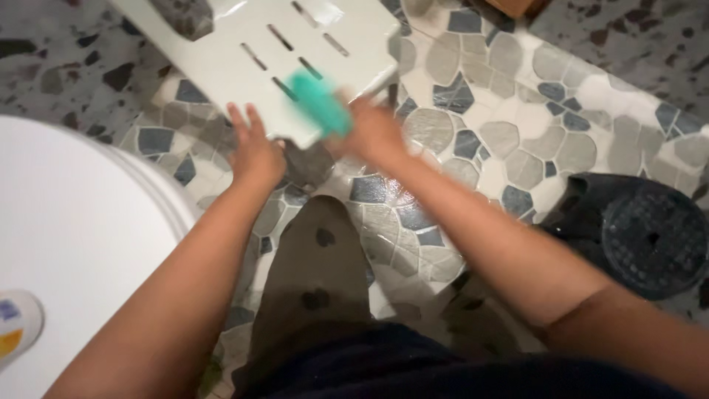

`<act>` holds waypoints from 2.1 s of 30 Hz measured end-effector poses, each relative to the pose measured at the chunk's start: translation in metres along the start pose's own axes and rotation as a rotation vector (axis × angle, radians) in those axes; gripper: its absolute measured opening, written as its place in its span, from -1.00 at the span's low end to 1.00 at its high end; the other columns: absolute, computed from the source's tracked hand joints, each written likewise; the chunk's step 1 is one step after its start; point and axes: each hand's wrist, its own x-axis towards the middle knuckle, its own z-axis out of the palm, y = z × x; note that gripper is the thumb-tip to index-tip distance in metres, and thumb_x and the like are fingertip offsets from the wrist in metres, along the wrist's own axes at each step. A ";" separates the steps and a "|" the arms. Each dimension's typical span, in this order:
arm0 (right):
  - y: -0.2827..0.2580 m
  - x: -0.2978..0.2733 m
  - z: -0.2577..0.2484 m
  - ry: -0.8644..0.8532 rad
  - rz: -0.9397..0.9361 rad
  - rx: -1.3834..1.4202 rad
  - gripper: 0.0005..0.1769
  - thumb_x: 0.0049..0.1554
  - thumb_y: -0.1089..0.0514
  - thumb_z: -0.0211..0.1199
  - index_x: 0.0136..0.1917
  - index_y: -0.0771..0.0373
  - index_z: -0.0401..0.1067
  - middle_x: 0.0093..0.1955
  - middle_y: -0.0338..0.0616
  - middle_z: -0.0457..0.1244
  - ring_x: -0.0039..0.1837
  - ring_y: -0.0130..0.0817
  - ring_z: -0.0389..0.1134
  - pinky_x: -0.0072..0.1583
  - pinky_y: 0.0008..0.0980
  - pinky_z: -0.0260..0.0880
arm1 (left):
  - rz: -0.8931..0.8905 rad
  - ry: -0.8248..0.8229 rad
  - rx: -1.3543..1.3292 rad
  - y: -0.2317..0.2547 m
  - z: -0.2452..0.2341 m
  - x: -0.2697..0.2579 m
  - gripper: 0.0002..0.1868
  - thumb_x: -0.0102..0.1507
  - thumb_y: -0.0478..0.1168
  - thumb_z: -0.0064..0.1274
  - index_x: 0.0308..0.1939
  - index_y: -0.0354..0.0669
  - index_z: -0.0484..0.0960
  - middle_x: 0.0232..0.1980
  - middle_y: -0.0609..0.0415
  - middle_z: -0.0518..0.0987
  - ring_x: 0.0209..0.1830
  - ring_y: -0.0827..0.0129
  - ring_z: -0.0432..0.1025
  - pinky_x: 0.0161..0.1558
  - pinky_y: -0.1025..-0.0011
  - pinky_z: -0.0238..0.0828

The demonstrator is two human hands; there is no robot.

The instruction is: The person scrubs the bathroom floor tiles and a white plastic stool using a green scrub brush. They then open the toilet lid and scrub the inside of the toilet bowl with the same brush.

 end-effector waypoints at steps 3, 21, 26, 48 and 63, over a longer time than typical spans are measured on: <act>0.045 0.047 -0.065 0.075 0.254 0.034 -0.09 -0.01 -0.23 0.43 0.51 0.03 0.21 0.22 0.00 0.30 0.13 -0.06 0.43 0.10 -0.02 0.46 | 0.016 -0.134 0.156 0.010 -0.021 0.002 -0.11 0.34 -0.07 -0.01 0.62 -0.16 -0.16 0.67 -0.24 -0.37 0.42 -0.15 0.24 0.46 -0.15 -0.05; 0.007 0.062 -0.072 0.169 0.302 -0.136 -0.10 -0.02 -0.16 0.45 0.50 0.10 0.25 0.13 0.07 0.42 0.11 -0.05 0.47 0.15 -0.09 0.46 | 0.171 -0.202 0.220 -0.011 -0.023 0.029 -0.33 0.36 -0.37 -0.16 0.57 -0.26 0.08 0.63 -0.41 -0.13 0.28 -0.12 0.42 0.23 0.05 0.39; -0.046 0.052 -0.015 -0.007 0.325 -0.141 0.09 -0.06 -0.27 0.48 0.59 0.02 0.08 0.26 0.13 0.33 0.26 0.02 0.39 0.28 -0.05 0.37 | 0.191 -0.193 0.179 -0.009 -0.028 0.028 -0.29 0.31 -0.39 -0.11 0.55 -0.32 0.08 0.61 -0.48 -0.12 0.25 -0.07 0.45 0.17 0.15 0.45; -0.025 0.015 -0.024 -0.017 0.203 -0.105 0.13 -0.16 -0.33 0.54 0.52 0.05 0.13 0.29 0.13 0.23 0.25 0.08 0.34 0.20 0.10 0.39 | 0.250 -0.160 0.245 -0.019 -0.034 0.023 -0.23 0.28 -0.13 0.12 0.51 -0.20 0.16 0.59 -0.40 -0.03 0.19 -0.14 0.47 0.15 0.12 0.45; -0.031 0.045 -0.036 -0.174 -0.162 -0.144 -0.05 -0.04 -0.28 0.44 0.49 -0.01 0.15 0.26 0.09 0.22 0.25 0.07 0.34 0.22 0.01 0.39 | -0.098 -0.249 0.056 0.022 -0.054 -0.002 -0.07 0.27 0.13 0.10 0.61 0.12 -0.04 0.71 0.07 -0.35 0.29 -0.09 0.41 0.19 0.01 0.42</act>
